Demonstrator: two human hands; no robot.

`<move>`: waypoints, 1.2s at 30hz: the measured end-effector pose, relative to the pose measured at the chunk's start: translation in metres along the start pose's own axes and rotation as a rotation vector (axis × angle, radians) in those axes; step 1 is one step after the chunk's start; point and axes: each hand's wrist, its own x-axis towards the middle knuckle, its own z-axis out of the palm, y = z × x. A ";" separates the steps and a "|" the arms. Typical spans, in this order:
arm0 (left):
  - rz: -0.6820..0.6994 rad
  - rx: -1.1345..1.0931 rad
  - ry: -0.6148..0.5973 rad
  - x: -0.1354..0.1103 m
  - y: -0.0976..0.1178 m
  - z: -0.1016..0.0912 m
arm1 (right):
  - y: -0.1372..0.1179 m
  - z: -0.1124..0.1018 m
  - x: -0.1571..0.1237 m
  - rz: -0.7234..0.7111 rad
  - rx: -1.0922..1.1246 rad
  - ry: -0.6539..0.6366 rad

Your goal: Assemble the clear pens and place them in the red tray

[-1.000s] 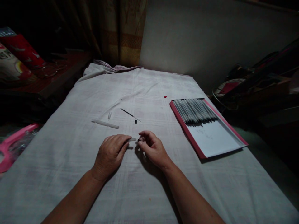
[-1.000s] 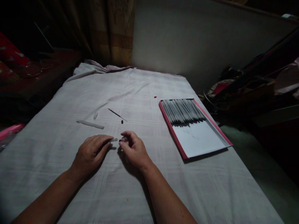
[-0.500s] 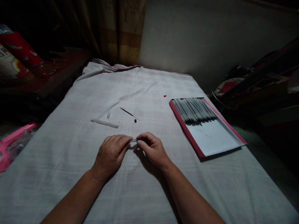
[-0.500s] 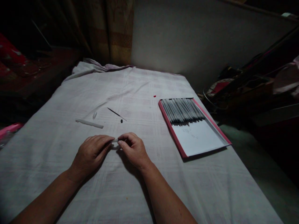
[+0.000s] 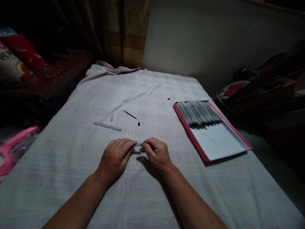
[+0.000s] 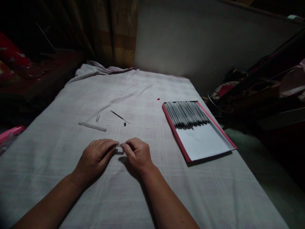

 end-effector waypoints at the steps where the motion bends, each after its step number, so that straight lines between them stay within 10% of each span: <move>1: 0.002 0.009 0.002 0.000 0.000 0.000 | 0.000 -0.001 0.000 -0.003 0.015 -0.009; 36: 0.030 0.004 -0.008 0.000 -0.002 0.001 | 0.002 -0.005 -0.001 -0.067 -0.073 -0.109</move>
